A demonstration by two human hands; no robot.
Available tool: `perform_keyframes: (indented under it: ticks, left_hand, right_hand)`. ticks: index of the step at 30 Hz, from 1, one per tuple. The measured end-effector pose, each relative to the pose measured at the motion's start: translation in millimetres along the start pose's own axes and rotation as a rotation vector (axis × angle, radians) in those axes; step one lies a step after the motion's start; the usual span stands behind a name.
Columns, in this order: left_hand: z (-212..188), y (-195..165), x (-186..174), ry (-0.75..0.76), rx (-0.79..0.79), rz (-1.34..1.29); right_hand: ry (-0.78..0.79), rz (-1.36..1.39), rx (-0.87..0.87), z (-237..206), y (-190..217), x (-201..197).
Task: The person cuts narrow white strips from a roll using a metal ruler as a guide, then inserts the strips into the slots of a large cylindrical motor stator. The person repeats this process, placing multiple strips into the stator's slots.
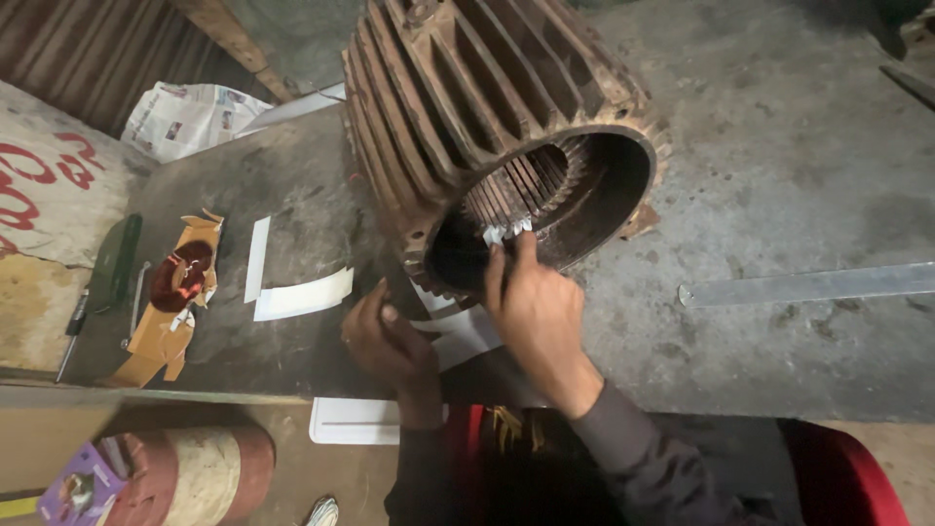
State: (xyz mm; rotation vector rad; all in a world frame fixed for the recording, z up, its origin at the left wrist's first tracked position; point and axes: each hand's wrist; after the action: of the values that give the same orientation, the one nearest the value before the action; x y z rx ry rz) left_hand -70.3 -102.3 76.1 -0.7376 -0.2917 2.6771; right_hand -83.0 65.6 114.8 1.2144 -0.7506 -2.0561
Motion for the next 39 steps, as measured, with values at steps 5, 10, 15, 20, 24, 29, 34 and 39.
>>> perform_keyframes:
  ticks: [5,10,15,20,24,29,34,39]
  left_hand:
    - [0,0,2,0.007,-0.040,0.006]
    - [-3,4,3,-0.045,0.022,-0.004]
    - [-7,8,3,-0.010,-0.024,-0.046]
    - [-10,2,2,-0.057,0.045,-0.055]
    - [-11,-3,-3,-0.064,0.040,-0.064]
    - [4,6,-3,0.004,-0.019,0.036]
    - [-3,3,-11,-0.006,0.020,-0.045]
    - [-17,1,-17,-0.028,0.004,-0.044]
  right_hand:
    - [0.127,-0.013,0.078,4,0,0]
    - [-0.127,0.071,-0.221,-50,-18,-35]
    - [-0.185,-0.031,-0.248,-60,-48,-44]
    - [-0.189,-0.075,-0.264,-33,-54,-36]
    - [-0.223,-0.047,-0.323,-48,-51,-41]
    - [-0.226,-0.044,-0.305,-70,-52,-45]
    - [-0.256,-0.043,-0.333,-42,-55,-38]
    - [-0.311,0.016,-0.326,-35,-51,-36]
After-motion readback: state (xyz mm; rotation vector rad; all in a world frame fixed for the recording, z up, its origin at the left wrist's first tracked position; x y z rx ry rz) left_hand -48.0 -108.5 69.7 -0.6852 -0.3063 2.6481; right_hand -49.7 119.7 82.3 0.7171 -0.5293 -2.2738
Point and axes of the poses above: each hand's wrist, its own z-axis towards the middle knuckle, its own x-axis out of the palm, y = z × x, and after that the axes turned 7 degrees about y, right-handed
